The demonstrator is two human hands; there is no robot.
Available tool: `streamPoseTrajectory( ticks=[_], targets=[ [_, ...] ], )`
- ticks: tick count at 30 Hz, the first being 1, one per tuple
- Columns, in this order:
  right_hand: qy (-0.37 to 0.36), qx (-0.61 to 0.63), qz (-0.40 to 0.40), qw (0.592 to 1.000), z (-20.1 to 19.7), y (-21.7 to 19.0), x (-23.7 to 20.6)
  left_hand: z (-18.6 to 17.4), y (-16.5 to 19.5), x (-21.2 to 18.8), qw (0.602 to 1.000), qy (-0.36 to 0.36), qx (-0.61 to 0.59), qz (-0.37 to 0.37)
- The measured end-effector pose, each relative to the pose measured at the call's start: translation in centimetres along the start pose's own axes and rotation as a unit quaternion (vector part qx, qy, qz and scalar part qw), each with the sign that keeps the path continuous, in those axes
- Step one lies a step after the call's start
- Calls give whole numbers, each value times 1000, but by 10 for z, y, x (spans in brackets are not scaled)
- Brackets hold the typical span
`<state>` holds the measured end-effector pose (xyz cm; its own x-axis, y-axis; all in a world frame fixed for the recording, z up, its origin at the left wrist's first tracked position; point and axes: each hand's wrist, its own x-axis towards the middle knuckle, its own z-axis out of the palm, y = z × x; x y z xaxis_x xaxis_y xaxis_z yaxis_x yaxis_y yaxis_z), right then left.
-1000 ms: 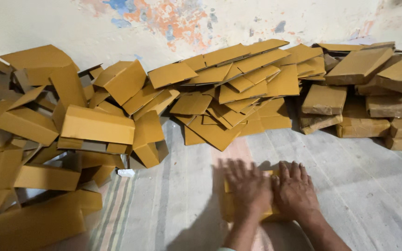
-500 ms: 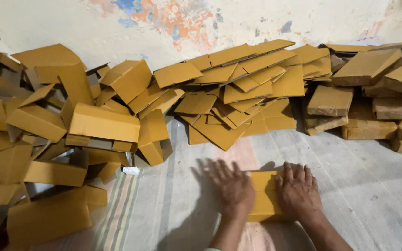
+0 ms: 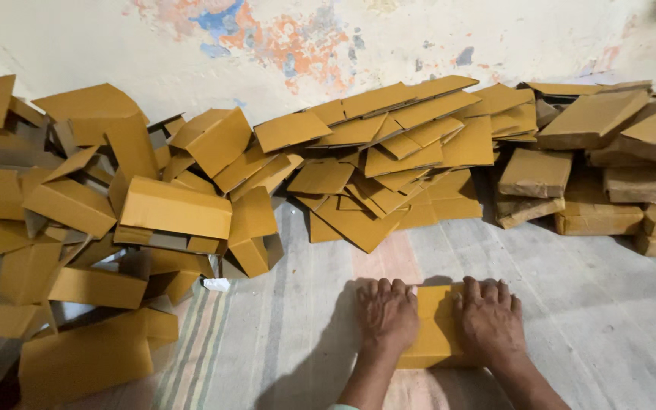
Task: The person folds flat cardboard box blanks into open rectangular boxes on a cloth-covered surface, pressing the creases and flaps flat with both hands, and sets completed boxes aside among a large pile of flat blanks.
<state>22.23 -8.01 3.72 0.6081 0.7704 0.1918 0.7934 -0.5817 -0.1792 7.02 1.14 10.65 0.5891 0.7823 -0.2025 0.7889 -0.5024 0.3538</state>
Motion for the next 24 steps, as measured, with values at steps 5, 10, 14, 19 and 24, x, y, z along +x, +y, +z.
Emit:
streamPoseTrajectory(
  ticks=[5,10,14,19,24],
  targets=[
    [-36,20,3,999,-17,-7,-4,21,26,13,990,52,58,119],
    [-40,43,6,998,-29,-10,-4,26,21,19,985,29,-4,171],
    [-60,-6,4,998,-33,-11,-6,13,-11,9,987,68,30,141],
    [27,-98,-83,991,-23,-32,3,17,-24,5,988,121,-13,90],
    [-17,67,-221,973,-1,-72,23,30,-37,20,972,196,-71,111]
  ],
)
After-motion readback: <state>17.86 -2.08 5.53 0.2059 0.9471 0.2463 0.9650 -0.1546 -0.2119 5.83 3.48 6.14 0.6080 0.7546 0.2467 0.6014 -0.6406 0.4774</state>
